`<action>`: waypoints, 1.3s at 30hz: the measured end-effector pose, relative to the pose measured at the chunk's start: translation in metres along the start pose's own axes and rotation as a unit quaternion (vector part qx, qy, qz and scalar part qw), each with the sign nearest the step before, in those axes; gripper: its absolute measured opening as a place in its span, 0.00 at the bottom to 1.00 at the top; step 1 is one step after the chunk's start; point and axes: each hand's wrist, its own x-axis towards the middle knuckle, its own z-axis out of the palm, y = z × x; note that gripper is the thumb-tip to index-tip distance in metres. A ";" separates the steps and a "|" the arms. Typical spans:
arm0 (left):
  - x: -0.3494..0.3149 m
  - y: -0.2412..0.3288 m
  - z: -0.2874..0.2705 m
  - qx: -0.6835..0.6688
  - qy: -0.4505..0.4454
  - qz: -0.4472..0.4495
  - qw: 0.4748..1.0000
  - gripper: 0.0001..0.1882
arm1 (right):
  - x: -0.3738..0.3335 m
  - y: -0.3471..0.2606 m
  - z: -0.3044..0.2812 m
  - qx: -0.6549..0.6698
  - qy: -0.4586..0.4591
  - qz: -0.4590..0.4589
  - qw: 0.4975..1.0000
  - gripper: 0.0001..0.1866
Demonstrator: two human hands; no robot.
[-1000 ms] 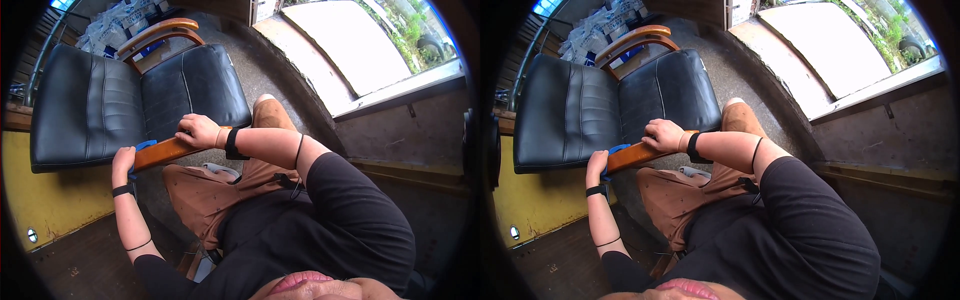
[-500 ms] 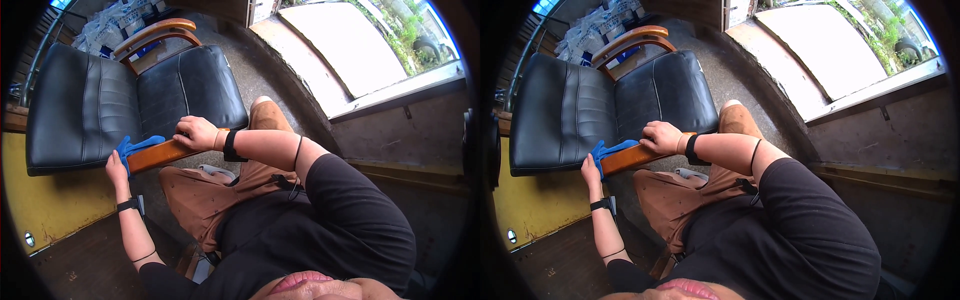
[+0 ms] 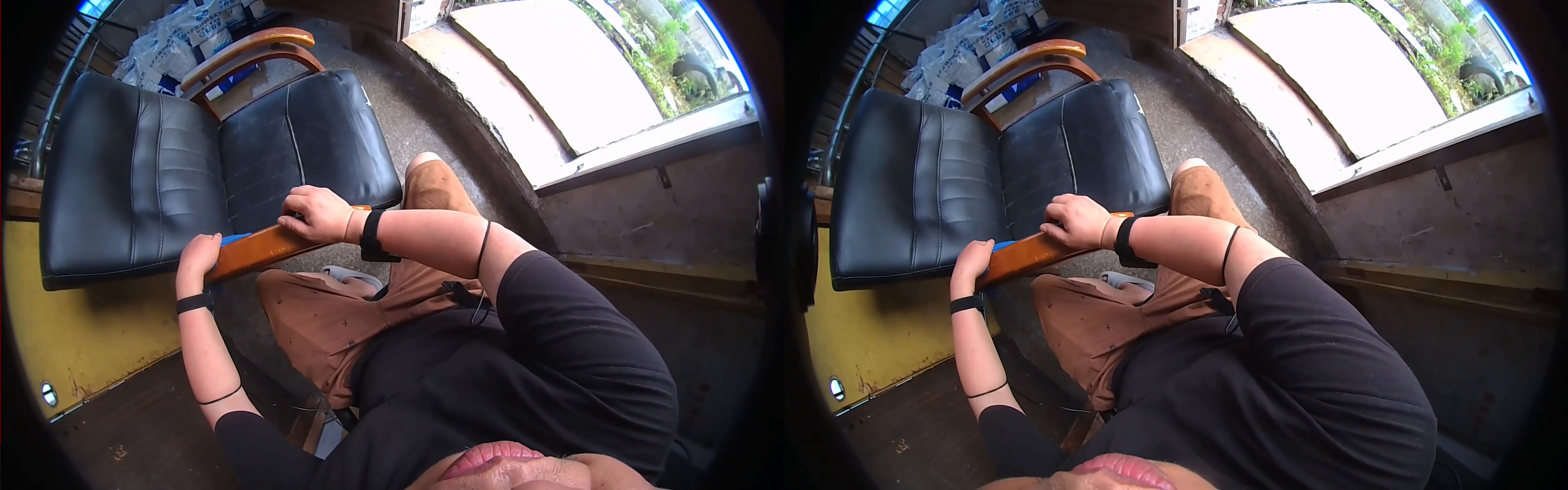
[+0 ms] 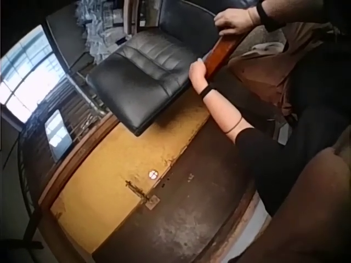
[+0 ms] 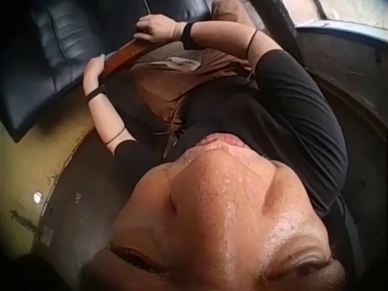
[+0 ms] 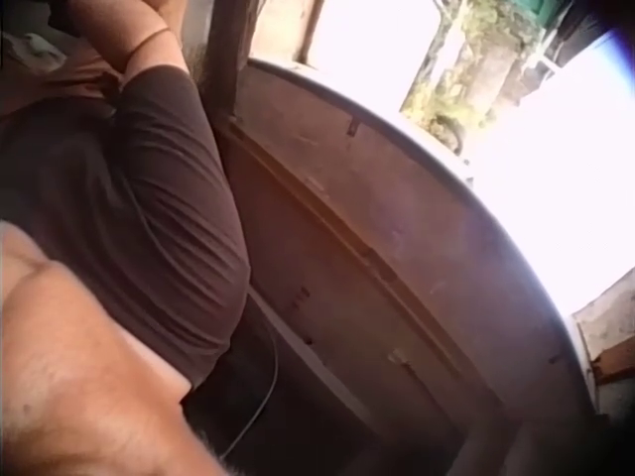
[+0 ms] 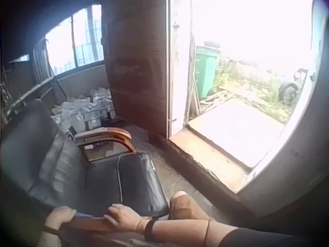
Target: The person wipes the armrest of a chair with a cloth, then wipes the seat of the chair with the cloth.
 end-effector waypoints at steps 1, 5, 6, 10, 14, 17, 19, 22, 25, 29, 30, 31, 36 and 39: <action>0.003 -0.001 0.003 0.013 -0.003 -0.003 1.000 0.27 | 0.000 -0.001 0.000 0.001 0.000 -0.002 1.000 0.12; -0.003 0.018 -0.001 -0.010 -0.012 -0.004 1.000 0.27 | -0.002 0.002 -0.001 -0.004 -0.002 0.008 1.000 0.12; -0.005 0.019 -0.001 -0.009 -0.012 -0.003 1.000 0.27 | -0.003 0.002 -0.002 -0.003 -0.004 0.007 1.000 0.12; -0.011 0.016 0.002 -0.056 0.035 0.033 0.997 0.26 | -0.002 0.002 -0.001 -0.002 -0.006 0.002 1.000 0.12; -0.008 0.026 0.008 -0.154 0.035 0.104 0.982 0.26 | -0.001 0.001 0.000 -0.001 -0.013 0.003 1.000 0.12; -0.007 0.045 0.012 -0.180 0.032 0.141 0.973 0.25 | -0.002 0.003 -0.001 -0.003 -0.012 0.011 1.000 0.12; -0.010 0.050 0.009 -0.175 0.023 0.128 0.976 0.27 | -0.002 0.003 0.000 -0.005 -0.010 0.017 1.000 0.12; -0.008 0.040 0.002 -0.102 0.009 0.077 0.992 0.29 | 0.000 0.001 0.000 -0.009 -0.009 0.008 1.000 0.12; -0.006 0.016 -0.001 -0.061 0.005 0.026 0.998 0.31 | -0.001 0.001 0.002 -0.007 -0.013 0.008 1.000 0.12; -0.014 0.019 0.003 -0.029 0.036 -0.010 0.999 0.31 | -0.002 0.002 0.000 -0.004 -0.006 0.009 1.000 0.12; -0.016 0.021 0.005 -0.016 0.055 -0.010 0.998 0.31 | -0.001 0.002 -0.001 0.000 -0.005 0.008 1.000 0.12; -0.017 0.021 0.005 -0.015 0.055 -0.011 0.998 0.31 | -0.001 0.001 -0.001 0.003 -0.004 0.006 1.000 0.12; -0.020 0.035 0.005 -0.051 0.066 0.063 0.995 0.29 | 0.000 0.000 0.000 -0.001 -0.011 0.008 1.000 0.13; -0.028 0.061 0.011 -0.098 0.103 0.095 0.985 0.27 | -0.001 0.003 -0.001 -0.002 -0.011 0.009 1.000 0.13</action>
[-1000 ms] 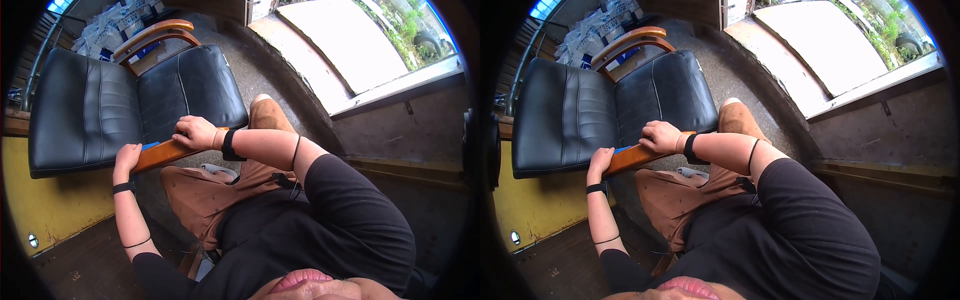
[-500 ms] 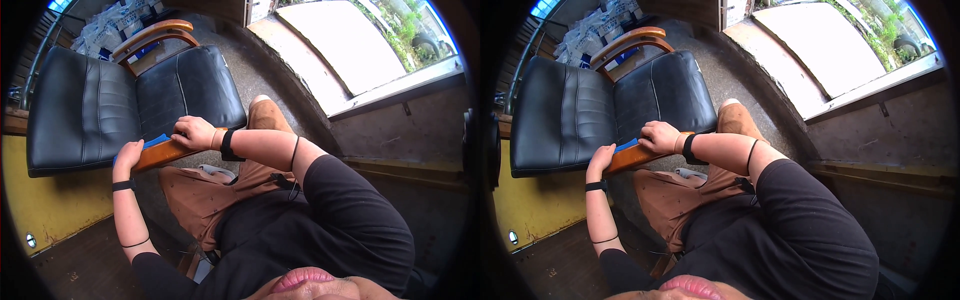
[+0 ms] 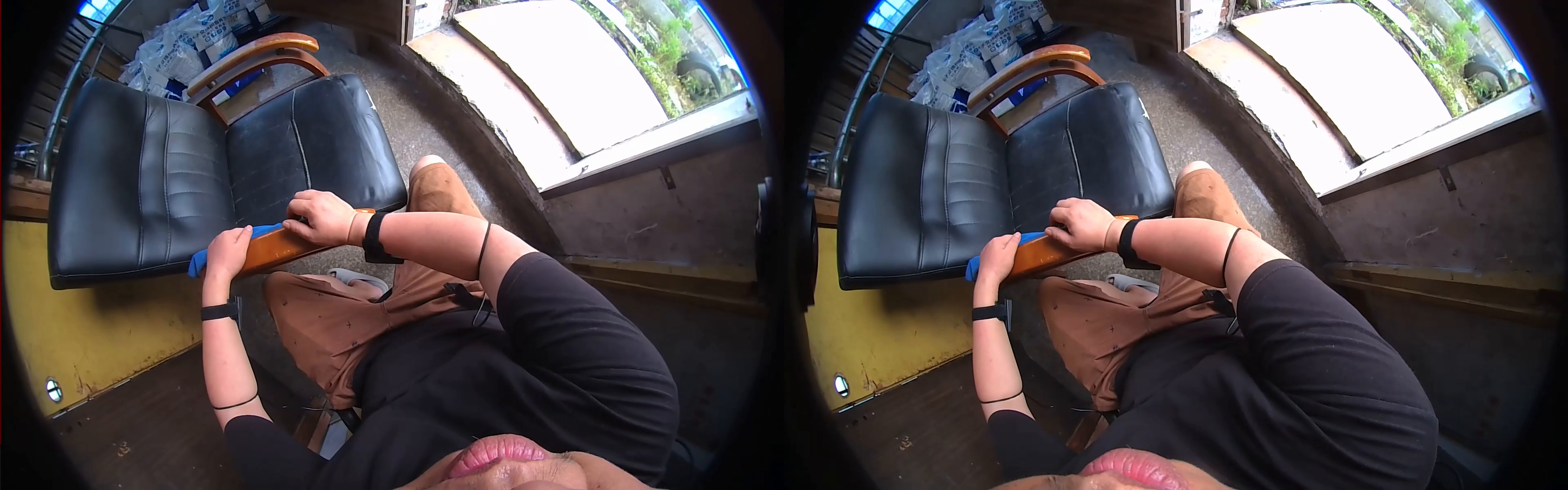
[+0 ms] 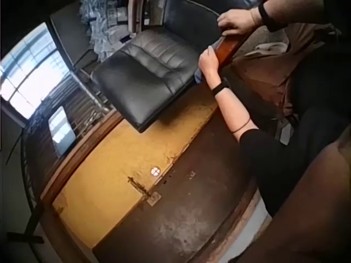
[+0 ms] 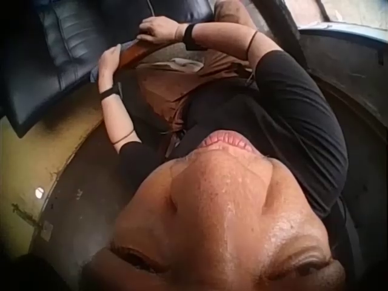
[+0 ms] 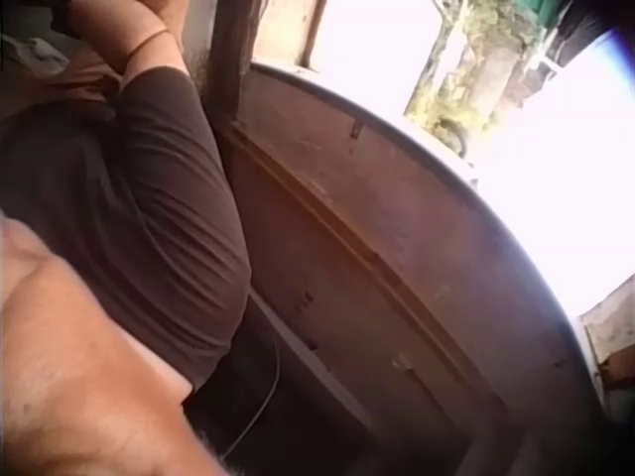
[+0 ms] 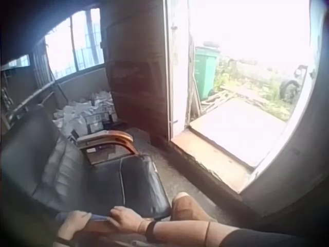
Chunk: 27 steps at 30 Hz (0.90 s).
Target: The person wipes the armrest of a chair with a cloth, then wipes the seat of the chair with the cloth.
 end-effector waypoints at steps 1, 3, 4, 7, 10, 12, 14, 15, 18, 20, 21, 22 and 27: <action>-0.002 0.008 0.001 -0.034 0.022 0.005 0.999 0.27 | -0.001 0.001 0.000 0.000 0.001 -0.001 1.000 0.13; -0.003 -0.002 0.005 -0.046 0.031 0.001 0.998 0.25 | 0.000 0.000 0.001 0.000 0.003 -0.003 1.000 0.13; -0.005 -0.009 0.005 -0.071 0.038 -0.001 0.997 0.24 | 0.000 0.000 0.001 -0.001 0.006 -0.004 1.000 0.13; -0.011 -0.029 0.007 -0.146 0.098 0.006 0.984 0.22 | 0.000 -0.001 0.001 -0.001 -0.003 -0.001 1.000 0.13; -0.024 -0.058 0.000 -0.335 0.202 -0.042 0.919 0.24 | 0.001 -0.005 0.003 0.005 0.001 -0.002 1.000 0.13; -0.038 -0.054 -0.015 -0.485 0.242 -0.080 0.837 0.26 | 0.001 -0.003 0.000 0.003 0.000 0.001 1.000 0.13; -0.051 -0.052 -0.026 -0.550 0.255 -0.092 0.790 0.28 | 0.000 -0.001 -0.001 0.003 -0.001 0.001 1.000 0.13; -0.059 -0.053 -0.026 -0.549 0.257 -0.093 0.790 0.28 | -0.001 0.000 -0.001 0.004 -0.001 0.001 1.000 0.13; -0.085 -0.050 -0.019 -0.624 0.321 -0.066 0.710 0.29 | 0.000 0.000 0.000 0.002 -0.002 0.000 1.000 0.13; -0.101 -0.041 -0.019 -0.667 0.326 -0.082 0.666 0.29 | 0.001 -0.001 -0.002 0.001 -0.003 -0.004 1.000 0.13; -0.107 -0.033 -0.019 -0.706 0.329 -0.097 0.619 0.29 | 0.001 0.000 -0.001 0.000 -0.004 -0.002 1.000 0.13; -0.109 -0.024 -0.015 -0.713 0.318 -0.130 0.611 0.30 | 0.000 0.000 -0.001 -0.002 -0.003 -0.001 1.000 0.13; -0.112 0.018 0.032 -0.725 0.250 -0.098 0.634 0.28 | 0.000 0.000 0.001 -0.006 -0.001 -0.002 1.000 0.13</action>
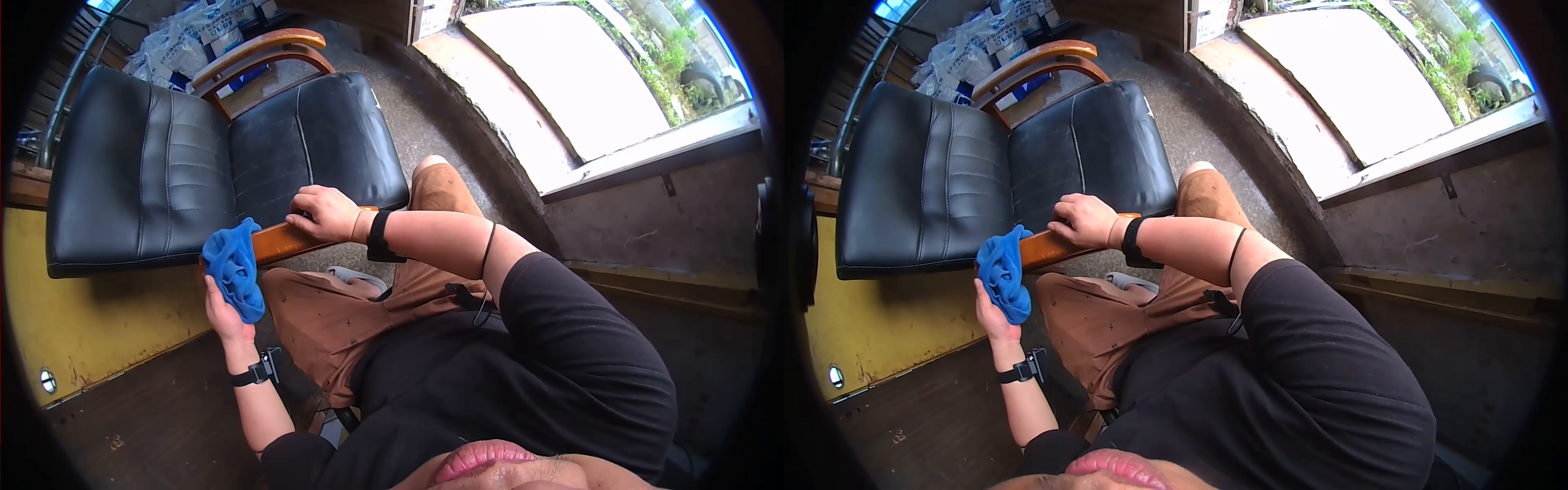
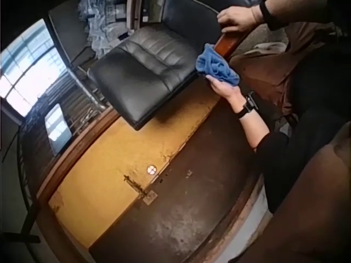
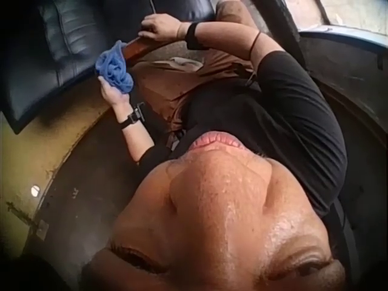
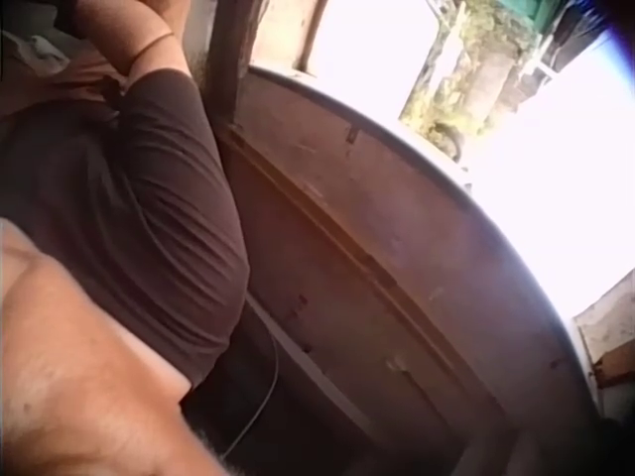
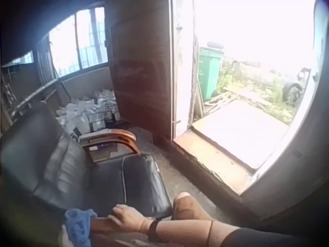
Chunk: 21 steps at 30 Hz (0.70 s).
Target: The person wipes the armrest of a chair with a cloth, then wipes the seat of the chair with the cloth.
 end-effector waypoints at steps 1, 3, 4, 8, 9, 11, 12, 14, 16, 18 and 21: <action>-0.001 -0.012 -0.009 0.021 -0.051 -0.040 0.998 0.27 | 0.000 -0.001 0.000 -0.001 0.000 0.000 1.000 0.13; -0.004 -0.041 -0.017 0.066 -0.109 -0.073 0.989 0.25 | 0.000 -0.001 0.000 0.002 0.001 -0.003 1.000 0.13; -0.008 -0.055 -0.014 0.089 -0.117 -0.067 0.987 0.24 | 0.000 -0.001 0.001 0.003 0.003 -0.005 1.000 0.12; -0.018 -0.066 -0.008 0.445 -0.135 0.167 0.870 0.17 | 0.000 0.000 0.001 -0.001 0.002 -0.001 1.000 0.12; -0.019 -0.068 -0.007 0.444 -0.134 0.166 0.870 0.17 | 0.000 0.000 0.001 -0.001 0.000 0.005 1.000 0.13; -0.021 -0.072 -0.004 0.487 -0.107 0.249 0.830 0.14 | 0.000 0.000 0.001 0.000 -0.003 0.009 1.000 0.14; -0.019 -0.072 -0.008 0.487 -0.106 0.249 0.830 0.14 | 0.000 0.000 0.000 0.002 -0.001 0.009 1.000 0.14; -0.016 -0.072 -0.017 0.589 -0.152 0.245 0.755 0.10 | 0.000 -0.001 0.001 0.005 0.001 0.009 1.000 0.14; -0.016 -0.081 -0.020 0.593 -0.152 0.285 0.738 0.10 | 0.001 -0.002 0.001 0.000 -0.003 0.004 1.000 0.14; -0.016 -0.087 -0.019 0.595 -0.153 0.324 0.719 0.11 | 0.001 0.000 0.001 -0.001 -0.003 0.005 1.000 0.14; -0.016 -0.096 -0.020 0.643 -0.146 0.293 0.692 0.08 | 0.001 0.000 0.000 -0.002 -0.004 0.006 1.000 0.14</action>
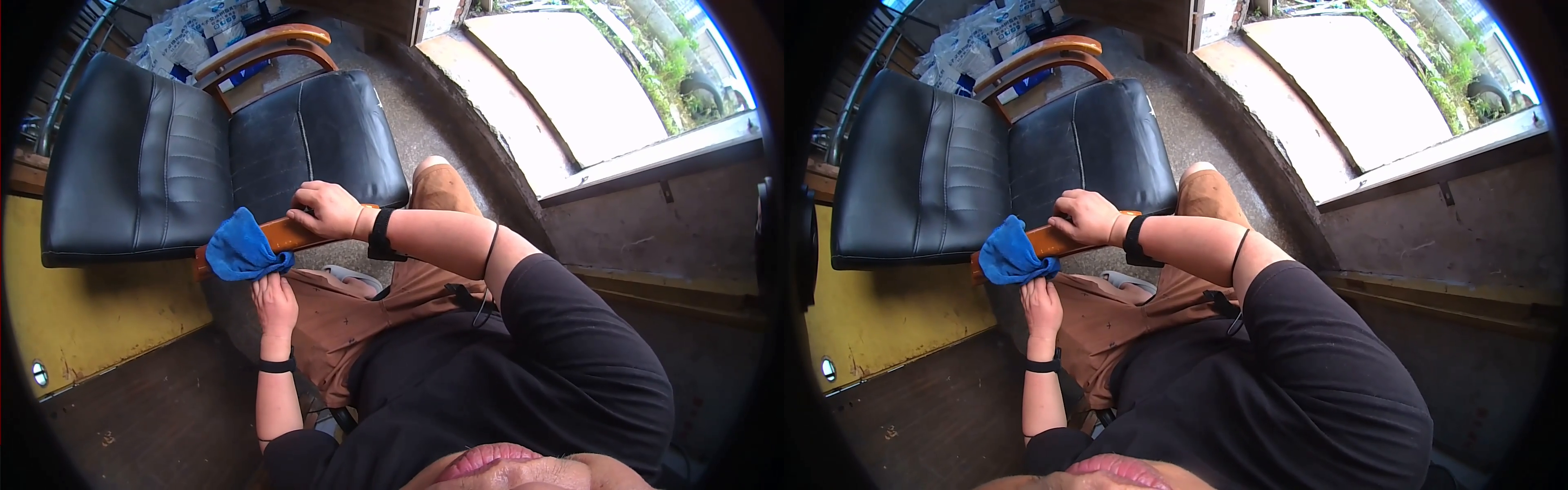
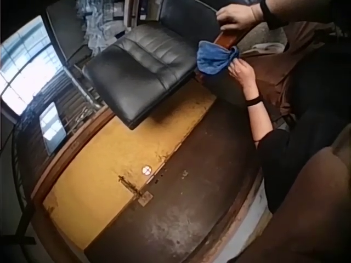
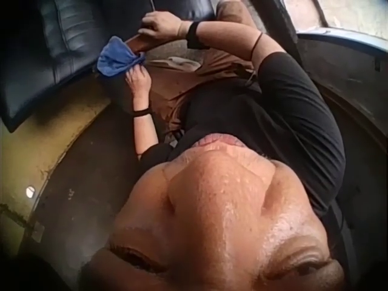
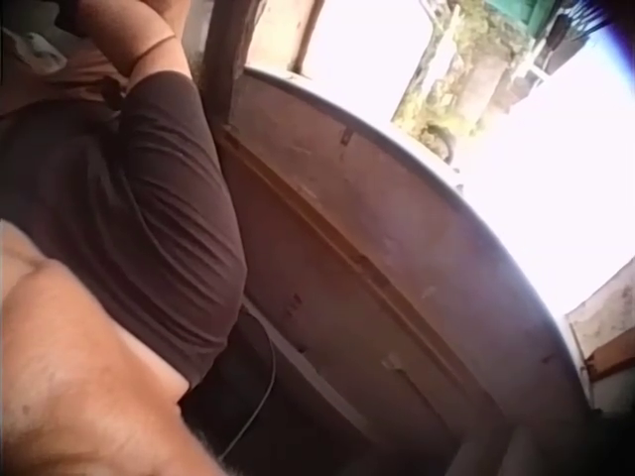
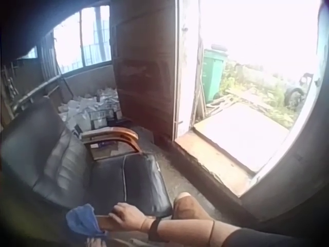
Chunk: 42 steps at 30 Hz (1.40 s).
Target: The person wipes the armrest of a chair with a cloth, then wipes the seat of the chair with the cloth.
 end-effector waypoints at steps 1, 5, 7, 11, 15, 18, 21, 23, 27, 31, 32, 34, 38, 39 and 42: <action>-0.001 -0.004 0.007 0.046 0.019 0.014 0.999 0.08 | 0.000 0.000 0.000 0.001 0.000 -0.001 1.000 0.14; 0.005 -0.018 0.016 0.133 -0.059 -0.052 0.988 0.12 | 0.000 -0.002 -0.001 0.002 -0.005 -0.004 1.000 0.13; 0.012 -0.023 0.021 0.141 -0.062 -0.060 0.986 0.13 | 0.000 -0.002 0.000 -0.003 -0.011 0.000 1.000 0.13; 0.018 -0.036 0.030 0.151 -0.037 -0.047 0.987 0.17 | 0.000 0.000 0.001 0.005 -0.007 0.002 1.000 0.14; 0.023 -0.043 0.031 0.167 -0.054 -0.041 0.984 0.17 | 0.000 0.000 0.001 -0.003 -0.023 0.003 1.000 0.14; 0.024 -0.041 0.031 0.132 -0.024 -0.060 0.989 0.15 | 0.001 -0.001 0.001 -0.006 -0.034 0.005 0.999 0.15; 0.029 -0.040 0.029 0.109 -0.044 -0.053 0.992 0.16 | 0.002 -0.001 0.002 -0.010 -0.039 0.006 0.999 0.15; 0.029 -0.036 0.026 0.097 -0.059 -0.062 0.992 0.16 | 0.001 -0.001 0.001 -0.012 -0.039 0.005 0.999 0.15; 0.030 -0.039 0.027 0.095 -0.093 -0.088 0.987 0.17 | 0.002 -0.002 0.002 -0.012 -0.038 0.002 0.999 0.16; 0.026 -0.041 0.031 0.107 -0.097 -0.083 0.986 0.18 | 0.003 -0.003 0.001 -0.006 -0.050 0.009 0.999 0.16; 0.026 -0.041 0.031 0.114 -0.102 -0.079 0.985 0.18 | 0.003 -0.002 0.001 -0.005 -0.049 0.008 0.999 0.16; 0.025 -0.041 0.033 0.107 -0.096 -0.073 0.987 0.18 | 0.003 -0.002 0.001 -0.002 -0.052 0.005 0.999 0.16; 0.027 -0.034 0.030 0.111 -0.111 -0.058 0.986 0.18 | 0.001 0.001 0.002 -0.003 -0.042 0.000 0.999 0.16; 0.027 -0.032 0.030 0.112 -0.111 -0.058 0.986 0.18 | 0.001 0.001 0.001 -0.002 -0.044 0.002 0.999 0.16; 0.024 -0.025 0.031 0.095 -0.106 -0.063 0.988 0.17 | 0.002 -0.001 0.000 0.000 -0.049 0.004 0.999 0.16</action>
